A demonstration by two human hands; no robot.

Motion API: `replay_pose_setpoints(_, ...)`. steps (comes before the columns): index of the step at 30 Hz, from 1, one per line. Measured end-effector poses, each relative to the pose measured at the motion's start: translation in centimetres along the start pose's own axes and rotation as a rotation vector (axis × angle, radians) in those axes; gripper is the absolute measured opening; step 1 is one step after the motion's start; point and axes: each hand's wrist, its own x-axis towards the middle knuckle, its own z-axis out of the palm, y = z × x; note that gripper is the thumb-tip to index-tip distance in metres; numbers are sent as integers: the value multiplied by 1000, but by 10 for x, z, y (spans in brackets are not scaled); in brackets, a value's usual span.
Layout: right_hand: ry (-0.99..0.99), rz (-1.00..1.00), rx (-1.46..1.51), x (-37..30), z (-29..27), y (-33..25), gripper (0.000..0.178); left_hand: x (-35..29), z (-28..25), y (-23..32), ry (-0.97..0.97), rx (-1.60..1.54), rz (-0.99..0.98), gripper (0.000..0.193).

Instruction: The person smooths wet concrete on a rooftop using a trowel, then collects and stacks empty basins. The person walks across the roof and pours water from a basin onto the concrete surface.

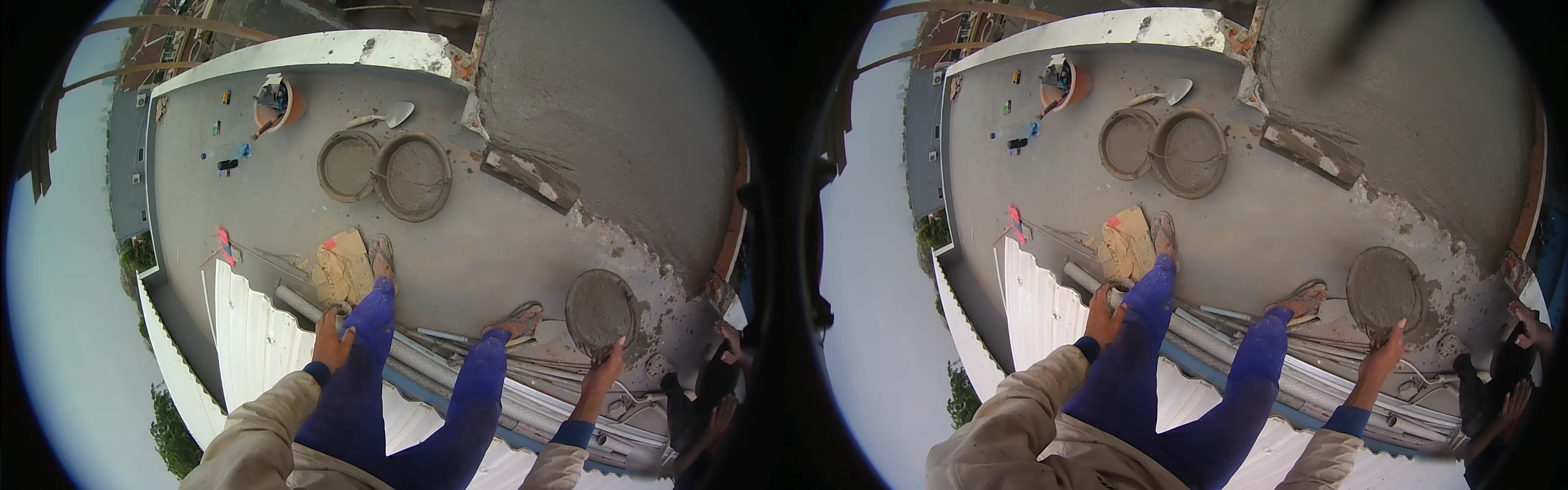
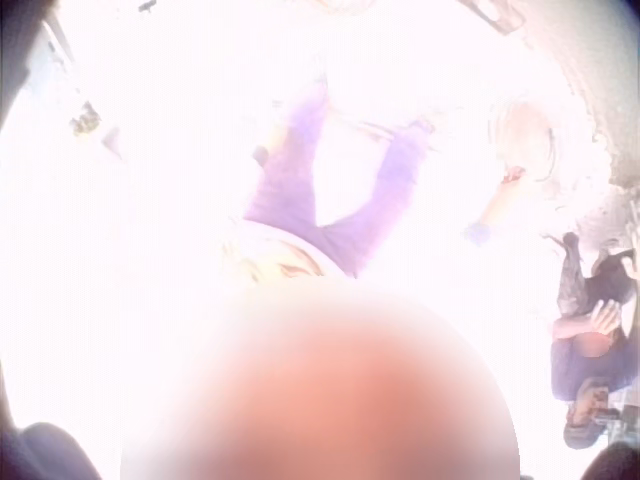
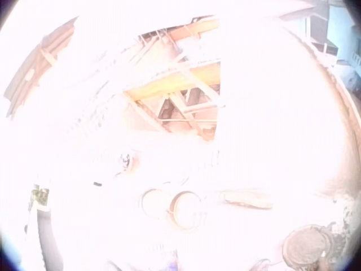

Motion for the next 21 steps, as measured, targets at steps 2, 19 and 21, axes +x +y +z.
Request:
replay_pose_setpoints(2,-178,10,-224,-42,42,19,47,1,-10,-48,30,-50,-58,64)
replay_pose_setpoints(19,-1348,-382,-1122,-390,624,125,65,-50,-7,-253,231,-585,-659,60)
replay_pose_setpoints(21,-1397,-461,-1116,-408,688,154,66,-50,-10,-264,264,-664,-685,60)
